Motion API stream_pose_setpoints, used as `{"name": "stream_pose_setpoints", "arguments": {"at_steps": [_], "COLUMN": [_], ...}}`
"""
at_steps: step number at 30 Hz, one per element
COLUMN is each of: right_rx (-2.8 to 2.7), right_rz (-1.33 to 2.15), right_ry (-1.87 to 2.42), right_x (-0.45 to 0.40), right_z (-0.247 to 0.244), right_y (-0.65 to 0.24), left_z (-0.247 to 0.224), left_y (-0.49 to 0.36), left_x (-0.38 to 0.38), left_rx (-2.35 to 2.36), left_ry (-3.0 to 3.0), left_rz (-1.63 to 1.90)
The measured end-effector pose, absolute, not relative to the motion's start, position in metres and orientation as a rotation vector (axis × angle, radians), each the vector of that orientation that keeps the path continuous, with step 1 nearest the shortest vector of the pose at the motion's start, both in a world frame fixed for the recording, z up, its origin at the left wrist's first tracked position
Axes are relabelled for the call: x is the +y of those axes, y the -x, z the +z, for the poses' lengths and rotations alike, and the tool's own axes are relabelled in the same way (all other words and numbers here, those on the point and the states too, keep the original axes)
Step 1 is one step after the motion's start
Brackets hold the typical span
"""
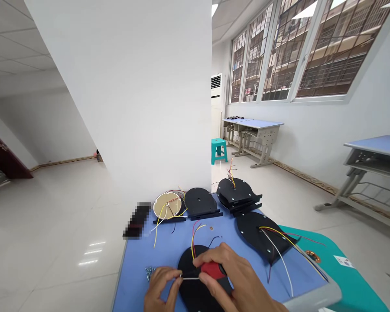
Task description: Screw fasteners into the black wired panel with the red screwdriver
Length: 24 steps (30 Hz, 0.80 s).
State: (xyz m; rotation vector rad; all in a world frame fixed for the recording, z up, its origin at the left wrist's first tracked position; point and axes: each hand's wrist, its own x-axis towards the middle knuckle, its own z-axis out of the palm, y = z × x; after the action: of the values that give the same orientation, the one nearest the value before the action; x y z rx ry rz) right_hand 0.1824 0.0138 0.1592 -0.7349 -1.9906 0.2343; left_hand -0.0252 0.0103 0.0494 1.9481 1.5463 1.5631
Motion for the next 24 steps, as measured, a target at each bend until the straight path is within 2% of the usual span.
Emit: {"name": "stream_pose_setpoints", "arguments": {"at_steps": [5,10,24], "right_rx": [-2.137,-2.276,-2.392], "right_rz": [0.152,0.085,0.060], "right_ry": [0.888,0.998,1.177], "right_x": [0.047,0.085,0.109], "right_z": [0.163,0.159,0.152], "right_y": [-0.166,-0.153,-0.150], "left_z": [0.061,0.048,0.027], "left_y": [0.017,0.007,0.006], "left_x": [0.049,0.080,0.089], "left_rx": [1.517,1.529,1.479], "left_ry": [-1.989,-1.999,-1.899], "left_rz": [1.364,1.334,1.200]}}
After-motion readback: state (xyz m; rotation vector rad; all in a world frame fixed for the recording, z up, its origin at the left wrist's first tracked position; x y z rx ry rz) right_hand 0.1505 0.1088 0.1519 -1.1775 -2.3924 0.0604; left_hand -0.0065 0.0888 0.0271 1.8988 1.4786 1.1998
